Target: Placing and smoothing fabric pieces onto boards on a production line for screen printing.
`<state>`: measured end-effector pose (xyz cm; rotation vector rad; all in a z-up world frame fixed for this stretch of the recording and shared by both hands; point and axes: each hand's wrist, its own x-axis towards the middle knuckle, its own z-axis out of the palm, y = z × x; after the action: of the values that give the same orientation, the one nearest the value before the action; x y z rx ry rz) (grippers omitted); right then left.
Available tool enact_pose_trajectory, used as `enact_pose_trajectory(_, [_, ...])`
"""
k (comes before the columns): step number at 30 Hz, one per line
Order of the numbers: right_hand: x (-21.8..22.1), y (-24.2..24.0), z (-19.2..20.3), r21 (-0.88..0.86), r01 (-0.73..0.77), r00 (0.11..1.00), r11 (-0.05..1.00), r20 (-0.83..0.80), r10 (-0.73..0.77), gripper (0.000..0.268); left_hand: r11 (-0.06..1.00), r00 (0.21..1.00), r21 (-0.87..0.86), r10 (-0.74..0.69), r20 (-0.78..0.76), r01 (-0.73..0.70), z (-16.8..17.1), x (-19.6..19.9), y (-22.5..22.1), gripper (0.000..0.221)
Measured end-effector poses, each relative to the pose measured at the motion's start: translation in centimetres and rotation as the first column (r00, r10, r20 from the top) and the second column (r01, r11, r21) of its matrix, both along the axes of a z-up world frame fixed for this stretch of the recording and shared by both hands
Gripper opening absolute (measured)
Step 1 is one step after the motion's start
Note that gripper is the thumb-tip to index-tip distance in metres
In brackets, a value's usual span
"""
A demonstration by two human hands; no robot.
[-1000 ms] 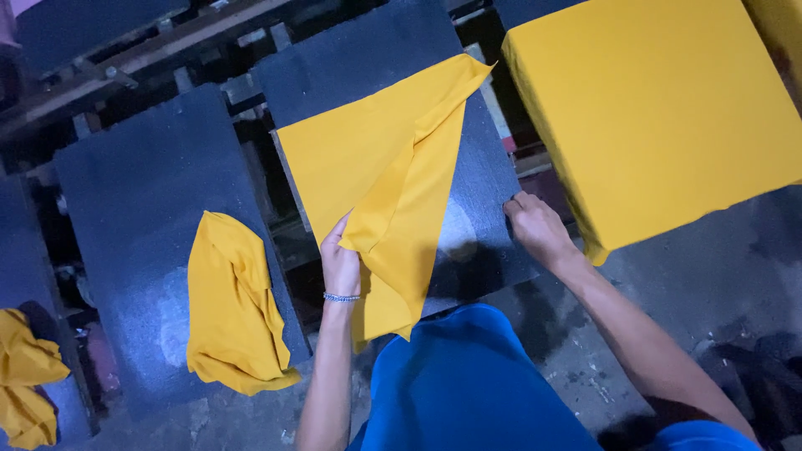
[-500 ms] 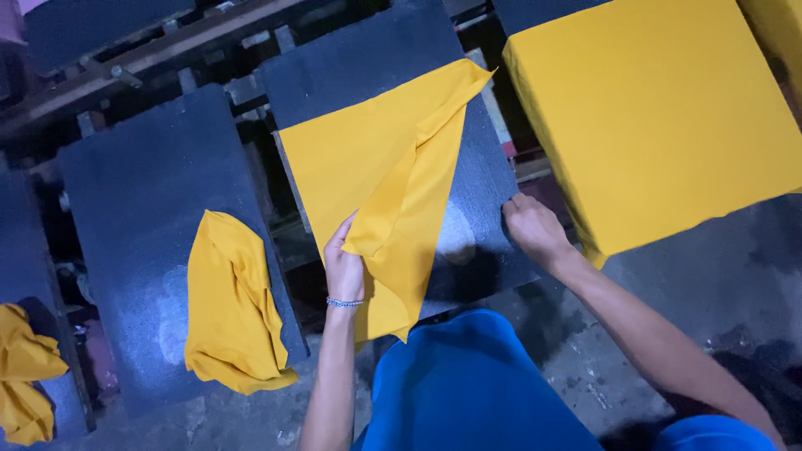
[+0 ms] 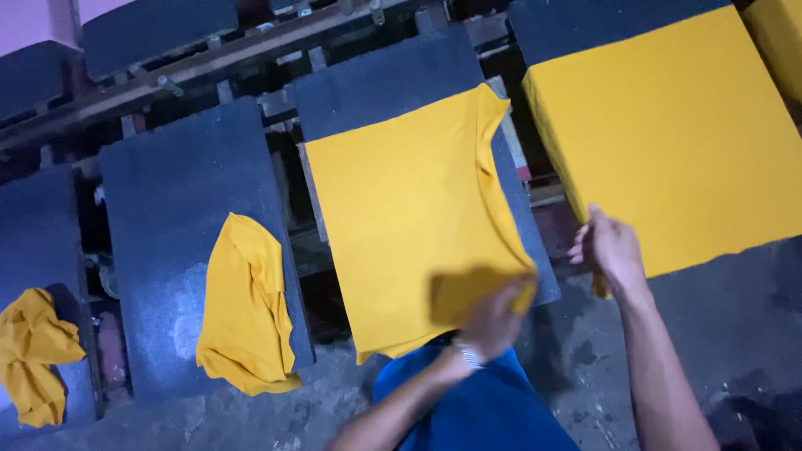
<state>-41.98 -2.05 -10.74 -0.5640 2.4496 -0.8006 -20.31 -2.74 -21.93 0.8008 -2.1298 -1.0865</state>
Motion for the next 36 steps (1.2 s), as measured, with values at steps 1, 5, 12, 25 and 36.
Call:
enact_pose_trajectory(1, [0.2,0.1,0.0,-0.023,0.07,0.962,0.997,0.264,-0.062,0.056,0.972,0.978,0.19,-0.166,0.13,0.14,0.7,-1.6,0.7,0.033])
enact_pose_trajectory(5, [4.8,-1.0,4.5,0.282,-0.171,0.931,0.944,0.361,0.061,0.1,0.792,0.796,0.41,-0.566,0.216,0.452,-0.2,-1.9,2.6,0.04])
enact_pose_trajectory(12, [0.8,5.2,-10.9,0.17,-0.314,0.945,0.934,-0.039,0.324,0.043,0.686,0.824,0.625,-0.554,0.117,0.373,7.4,7.5,-6.4,0.033])
enact_pose_trajectory(25, [3.0,6.6,-12.3,0.044,0.151,0.987,0.988,-0.061,-0.148,0.038,0.246,0.67,0.624,0.291,0.682,-0.742,-2.6,24.7,-5.3,0.066])
enact_pose_trajectory(36, [-2.1,-17.3,-3.7,-0.213,0.31,0.486,0.926,0.873,0.038,0.06,0.045,0.684,0.871,0.64,0.351,-0.49,3.2,15.6,-23.5,0.068])
